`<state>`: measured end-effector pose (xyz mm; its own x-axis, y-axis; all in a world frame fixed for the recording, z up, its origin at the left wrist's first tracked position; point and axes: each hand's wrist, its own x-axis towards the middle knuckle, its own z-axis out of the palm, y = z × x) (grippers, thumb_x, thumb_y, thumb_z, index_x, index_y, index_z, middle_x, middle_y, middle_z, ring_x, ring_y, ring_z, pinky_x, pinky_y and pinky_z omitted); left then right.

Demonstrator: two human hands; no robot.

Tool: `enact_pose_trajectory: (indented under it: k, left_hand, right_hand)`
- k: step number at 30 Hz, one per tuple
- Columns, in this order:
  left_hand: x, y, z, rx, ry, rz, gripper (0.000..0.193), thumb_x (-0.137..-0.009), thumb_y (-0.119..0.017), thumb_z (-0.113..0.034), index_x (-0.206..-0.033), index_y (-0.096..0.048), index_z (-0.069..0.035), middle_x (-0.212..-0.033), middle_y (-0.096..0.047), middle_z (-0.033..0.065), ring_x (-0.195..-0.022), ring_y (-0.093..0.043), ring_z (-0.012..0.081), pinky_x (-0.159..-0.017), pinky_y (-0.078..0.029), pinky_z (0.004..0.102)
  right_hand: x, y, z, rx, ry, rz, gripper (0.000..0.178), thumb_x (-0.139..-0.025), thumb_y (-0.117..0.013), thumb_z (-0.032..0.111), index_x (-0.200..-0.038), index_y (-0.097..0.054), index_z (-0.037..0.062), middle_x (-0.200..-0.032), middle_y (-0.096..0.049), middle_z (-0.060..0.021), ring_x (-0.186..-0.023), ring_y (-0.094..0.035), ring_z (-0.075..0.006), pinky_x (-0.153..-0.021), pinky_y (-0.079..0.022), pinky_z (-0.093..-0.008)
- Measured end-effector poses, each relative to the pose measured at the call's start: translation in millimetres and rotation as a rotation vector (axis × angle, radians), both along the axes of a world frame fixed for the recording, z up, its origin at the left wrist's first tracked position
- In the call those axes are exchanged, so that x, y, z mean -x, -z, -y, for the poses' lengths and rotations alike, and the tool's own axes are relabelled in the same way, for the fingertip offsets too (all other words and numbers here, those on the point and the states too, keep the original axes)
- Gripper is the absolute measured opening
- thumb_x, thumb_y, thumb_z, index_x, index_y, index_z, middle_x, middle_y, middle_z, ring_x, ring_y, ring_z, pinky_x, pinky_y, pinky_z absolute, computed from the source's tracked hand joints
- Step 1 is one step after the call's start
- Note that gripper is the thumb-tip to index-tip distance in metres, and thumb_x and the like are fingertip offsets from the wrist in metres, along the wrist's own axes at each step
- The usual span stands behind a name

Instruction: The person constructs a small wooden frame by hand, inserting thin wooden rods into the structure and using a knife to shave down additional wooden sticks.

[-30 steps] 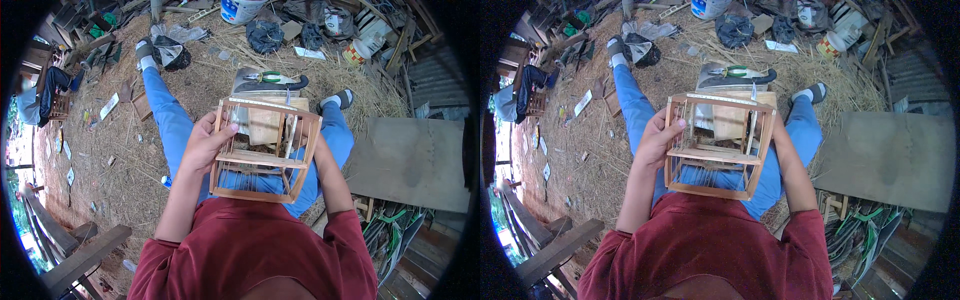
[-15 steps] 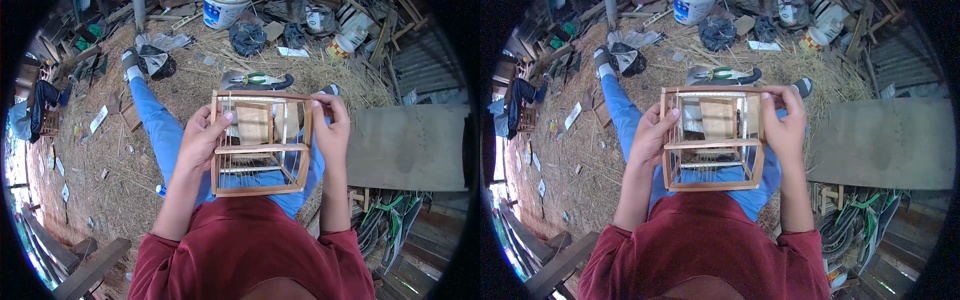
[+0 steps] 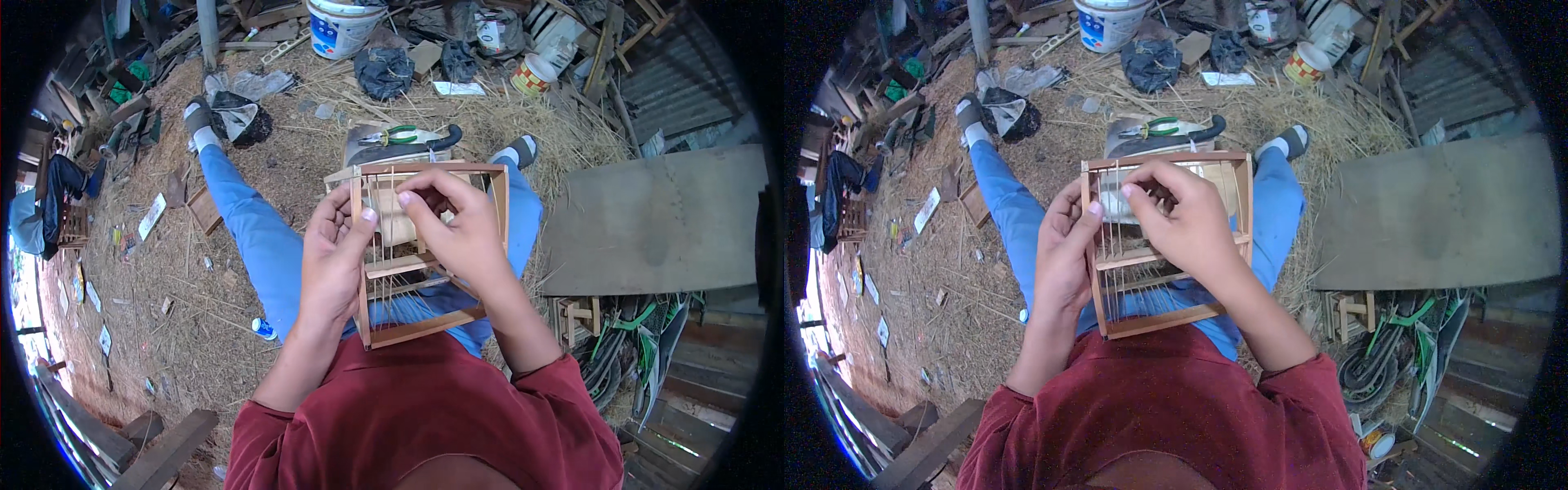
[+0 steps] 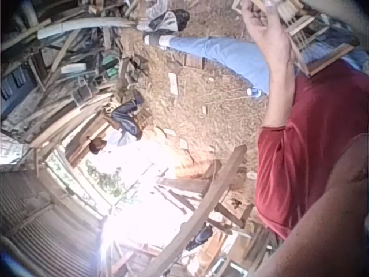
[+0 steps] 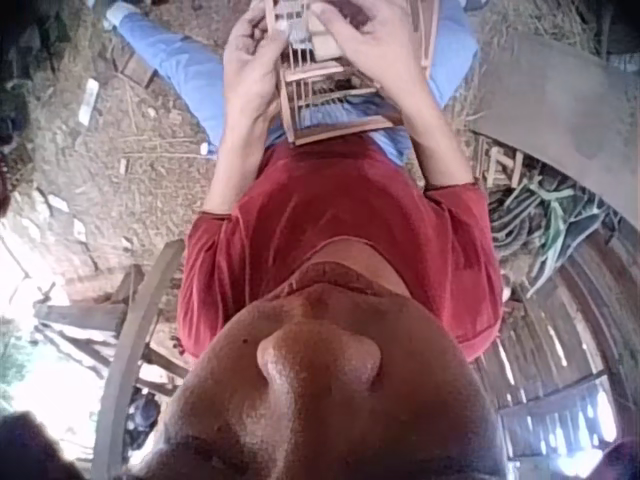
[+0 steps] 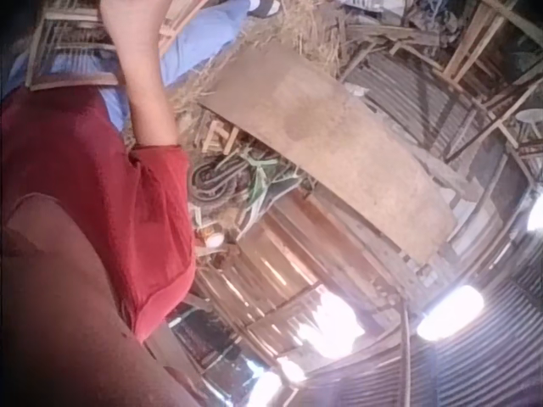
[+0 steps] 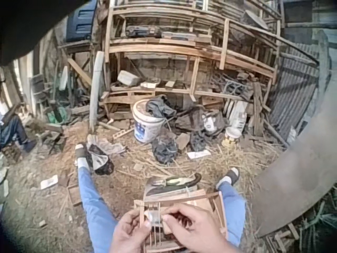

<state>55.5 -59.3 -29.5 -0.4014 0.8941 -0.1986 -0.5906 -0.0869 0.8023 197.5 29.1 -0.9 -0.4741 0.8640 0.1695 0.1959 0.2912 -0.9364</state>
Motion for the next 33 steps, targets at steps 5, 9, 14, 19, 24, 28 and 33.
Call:
enact_pose_trajectory:
  k: [5,9,14,19,24,28,33]
  left_hand:
    - [-12,1,1,-0.031,0.013,0.04,0.04,-0.111,-0.055,-0.022,-0.141,-0.05,0.003,-0.123,-0.067,0.0121,-0.108,-0.067,0.0139,-0.093,-0.057,0.0301]
    - [-15,2,1,-0.066,0.045,0.042,0.036,-0.112,-0.052,-0.018,-0.141,-0.047,0.003,-0.126,-0.061,0.0133,-0.111,-0.064,0.0146,-0.095,-0.056,0.0306]
    - [-16,7,3,-0.044,0.021,-0.013,0.037,-0.111,-0.054,-0.019,-0.14,-0.049,0.003,-0.123,-0.063,0.0123,-0.108,-0.064,0.0137,-0.092,-0.056,0.0295]
    - [-17,6,1,-0.029,-0.016,-0.06,0.038,-0.11,-0.056,-0.021,-0.138,-0.052,0.003,-0.116,-0.067,0.0089,-0.097,-0.065,0.0103,-0.084,-0.055,0.0261]
    - [-16,6,-1,-0.013,-0.025,-0.028,0.037,-0.11,-0.056,-0.02,-0.139,-0.052,0.003,-0.116,-0.068,0.0087,-0.096,-0.065,0.0099,-0.084,-0.055,0.0261]
    - [-15,7,-2,-0.017,-0.023,-0.057,0.036,-0.111,-0.056,-0.02,-0.138,-0.052,0.003,-0.116,-0.068,0.0093,-0.098,-0.066,0.0103,-0.085,-0.056,0.0264]
    - [-15,7,-1,-0.011,-0.022,-0.05,0.035,-0.11,-0.056,-0.02,-0.138,-0.053,0.003,-0.115,-0.068,0.0081,-0.095,-0.064,0.0092,-0.083,-0.055,0.0253]
  right_hand:
    - [-5,5,-2,0.3,-0.048,-0.066,0.016,-0.103,-0.069,0.016,-0.101,-0.074,0.0012,-0.085,-0.07,0.0006,-0.076,-0.061,-0.0051,-0.068,-0.049,-0.023]
    - [-9,-1,0,0.554,-0.036,-0.21,0.028,-0.107,-0.063,0.028,-0.095,-0.074,0.0043,-0.083,-0.069,0.0008,-0.071,-0.059,-0.0061,-0.065,-0.048,-0.0221]
    - [-20,3,-2,0.737,-0.049,-0.232,0.03,-0.107,-0.062,0.03,-0.09,-0.074,0.0078,-0.08,-0.066,0.0031,-0.069,-0.053,-0.004,-0.061,-0.039,-0.0211]
    - [-22,8,-5,0.81,-0.069,-0.239,0.037,-0.108,-0.058,0.035,-0.09,-0.075,0.007,-0.077,-0.064,0.0037,-0.068,-0.052,-0.0043,-0.061,-0.039,-0.0218]
    - [-17,7,-2,0.753,0.003,-0.225,0.04,-0.109,-0.057,0.035,-0.088,-0.075,0.0052,-0.075,-0.063,0.0027,-0.067,-0.051,-0.0054,-0.06,-0.04,-0.0228]
    - [-16,11,-4,0.751,0.037,-0.237,0.038,-0.108,-0.056,0.03,-0.087,-0.074,0.0039,-0.074,-0.063,0.0017,-0.066,-0.05,-0.0066,-0.06,-0.039,-0.0239]
    - [-18,11,-4,0.765,0.019,-0.215,0.038,-0.108,-0.055,0.028,-0.086,-0.074,0.0037,-0.073,-0.062,0.0014,-0.065,-0.049,-0.0069,-0.06,-0.039,-0.0241]
